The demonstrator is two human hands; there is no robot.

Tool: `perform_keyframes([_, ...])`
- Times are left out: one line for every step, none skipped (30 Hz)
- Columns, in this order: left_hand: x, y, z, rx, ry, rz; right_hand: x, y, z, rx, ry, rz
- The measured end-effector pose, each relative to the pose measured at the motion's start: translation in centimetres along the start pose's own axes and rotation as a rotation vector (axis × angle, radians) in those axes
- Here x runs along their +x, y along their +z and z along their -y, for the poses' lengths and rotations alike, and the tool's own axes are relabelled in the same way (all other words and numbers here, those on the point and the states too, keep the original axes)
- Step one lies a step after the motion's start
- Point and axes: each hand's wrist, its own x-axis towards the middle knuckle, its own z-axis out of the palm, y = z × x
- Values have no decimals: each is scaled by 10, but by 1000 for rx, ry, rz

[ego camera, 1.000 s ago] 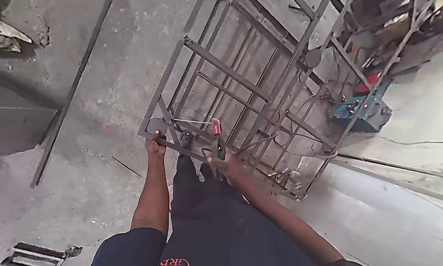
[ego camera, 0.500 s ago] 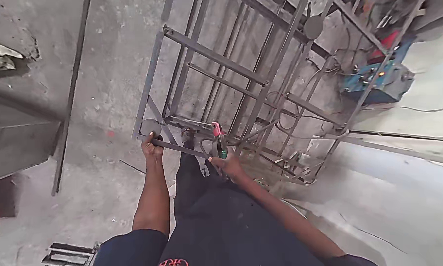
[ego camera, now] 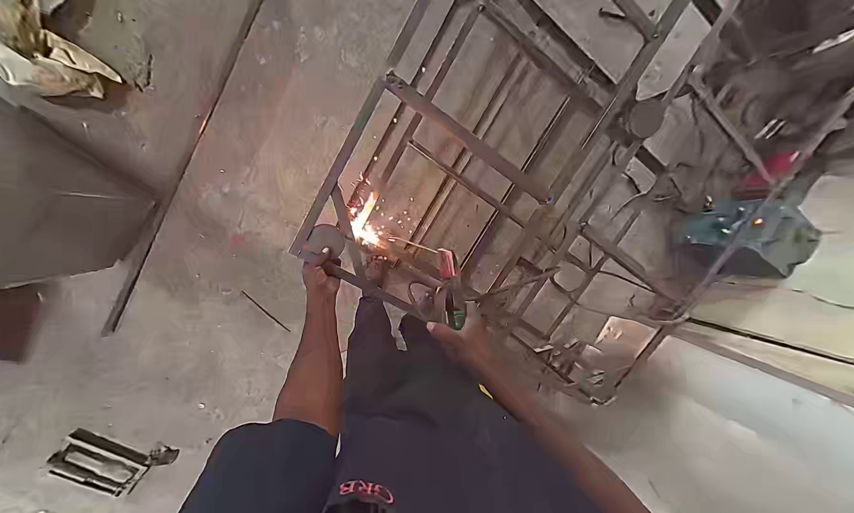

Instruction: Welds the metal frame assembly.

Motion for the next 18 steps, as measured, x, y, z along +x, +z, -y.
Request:
perform_keyframes([1, -1, 1, -18, 5, 14, -9, -3, -2, -85, -73, -63])
perform_keyframes([2, -1, 1, -17, 10, 7, -20, -7, -4, -151, -146, -125])
perform_keyframes([3, -1, 1, -6, 14, -3, -30, -13, -8, -194, -205, -159])
perform_keyframes([3, -2, 2, -2, 21, -10, -40, -18, -14, -216, -248, -171])
perform_keyframes([4, -4, 3, -6, 28, -9, -49, -22, -22, -253, -292, -196])
perform_keyframes([4, -3, 3, -2, 29, -11, -56, -27, -30, -297, -331, -221])
perform_keyframes([4, -2, 3, 8, 24, -17, -64, -32, -34, -318, -365, -223])
perform_keyframes([3, 0, 3, 9, 20, -26, -69, -35, -38, -336, -418, -238])
perform_keyframes([4, 0, 3, 4, 20, -35, -72, -38, -44, -360, -476, -260])
perform_keyframes([4, 0, 4, 1, 21, -41, -74, -39, -48, -383, -512, -266])
perform_keyframes([4, -1, 4, 0, 22, -44, -77, -40, -51, -407, -539, -278])
perform_keyframes([4, -1, 3, -2, 23, -45, -79, -41, -51, -434, -551, -286])
perform_keyframes([4, -1, 3, 3, 21, -42, -82, -43, -49, -452, -548, -281])
perform_keyframes([3, 0, 2, 3, 20, -40, -84, -44, -47, -466, -544, -277])
perform_keyframes([2, 1, 2, 4, 19, -43, -85, -45, -46, -473, -537, -275])
perform_keyframes([1, 2, 1, 4, 13, -47, -86, -46, -45, -483, -534, -273])
perform_keyframes([0, 3, 0, 2, 7, -48, -86, -46, -45, -496, -534, -274])
perform_keyframes([0, 3, -1, 1, 2, -44, -86, -46, -45, -511, -541, -276])
